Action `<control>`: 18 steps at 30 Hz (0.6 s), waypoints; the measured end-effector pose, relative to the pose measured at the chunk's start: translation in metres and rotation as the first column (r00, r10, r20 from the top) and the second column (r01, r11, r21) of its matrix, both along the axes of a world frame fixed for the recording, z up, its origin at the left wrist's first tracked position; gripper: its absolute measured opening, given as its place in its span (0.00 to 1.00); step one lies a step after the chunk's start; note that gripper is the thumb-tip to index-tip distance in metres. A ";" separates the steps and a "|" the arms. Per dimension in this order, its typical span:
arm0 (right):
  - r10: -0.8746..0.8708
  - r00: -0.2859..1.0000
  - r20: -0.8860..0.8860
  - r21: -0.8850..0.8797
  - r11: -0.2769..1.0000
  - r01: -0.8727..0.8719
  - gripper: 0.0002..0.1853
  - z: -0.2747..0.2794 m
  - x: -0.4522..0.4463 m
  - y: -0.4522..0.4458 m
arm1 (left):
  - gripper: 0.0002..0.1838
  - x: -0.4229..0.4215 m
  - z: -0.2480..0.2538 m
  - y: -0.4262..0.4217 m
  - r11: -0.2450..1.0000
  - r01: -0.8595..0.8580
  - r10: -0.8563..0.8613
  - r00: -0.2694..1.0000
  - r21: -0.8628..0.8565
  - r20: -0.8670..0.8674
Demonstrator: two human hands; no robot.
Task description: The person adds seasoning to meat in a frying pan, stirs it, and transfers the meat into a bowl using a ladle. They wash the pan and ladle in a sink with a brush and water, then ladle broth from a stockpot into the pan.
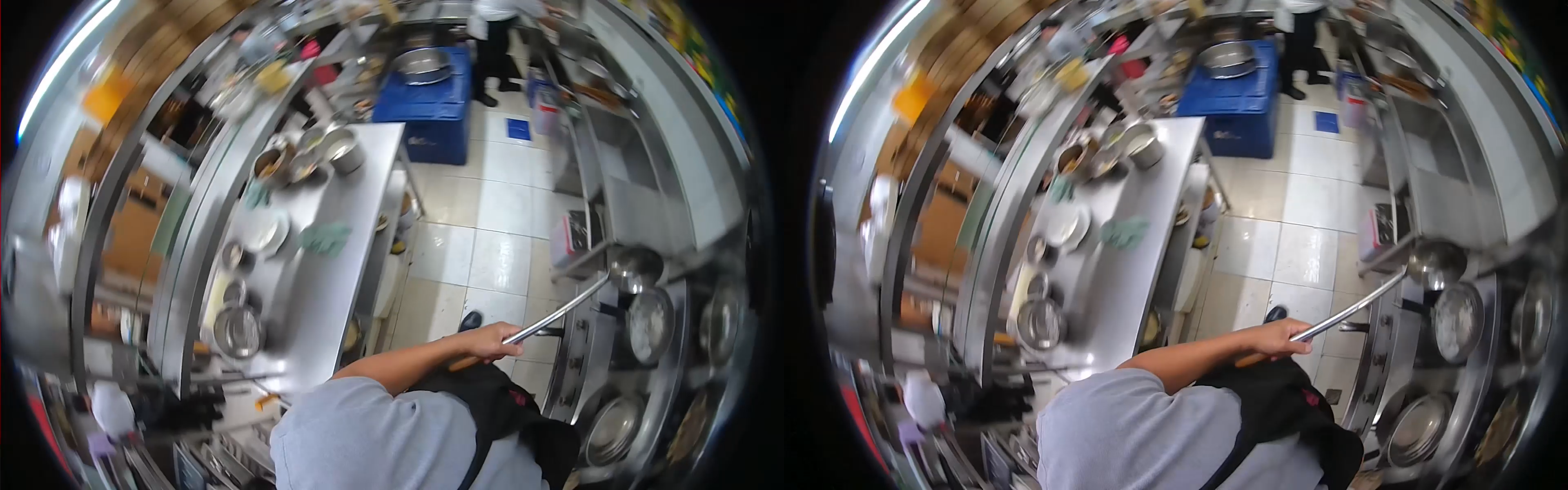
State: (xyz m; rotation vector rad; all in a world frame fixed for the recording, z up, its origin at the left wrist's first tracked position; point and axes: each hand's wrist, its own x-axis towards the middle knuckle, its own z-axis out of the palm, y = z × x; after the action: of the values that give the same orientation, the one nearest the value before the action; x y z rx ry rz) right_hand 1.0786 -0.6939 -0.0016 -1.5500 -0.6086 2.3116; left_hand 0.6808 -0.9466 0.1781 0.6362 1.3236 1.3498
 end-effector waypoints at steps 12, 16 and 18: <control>0.160 0.981 0.108 0.032 0.986 -0.164 0.11 0.009 0.026 -0.097 | 0.14 0.060 -0.085 -0.200 0.934 -0.317 0.329 0.943 -0.168 0.048; 0.117 0.983 0.141 0.035 0.992 -0.123 0.14 0.023 0.069 -0.131 | 0.13 0.074 -0.138 -0.233 0.879 -0.436 0.360 0.872 -0.194 -0.332; 0.084 0.986 0.141 0.042 0.995 -0.091 0.16 0.027 0.098 -0.144 | 0.15 0.082 -0.141 -0.243 0.875 -0.462 0.301 0.753 -0.145 -0.585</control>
State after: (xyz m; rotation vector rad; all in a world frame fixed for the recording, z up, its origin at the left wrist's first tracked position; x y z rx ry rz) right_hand 1.1768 -0.8376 0.0256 -1.7045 -0.7757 2.2469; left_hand 0.7624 -1.1891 0.0368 0.5887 2.1778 1.3052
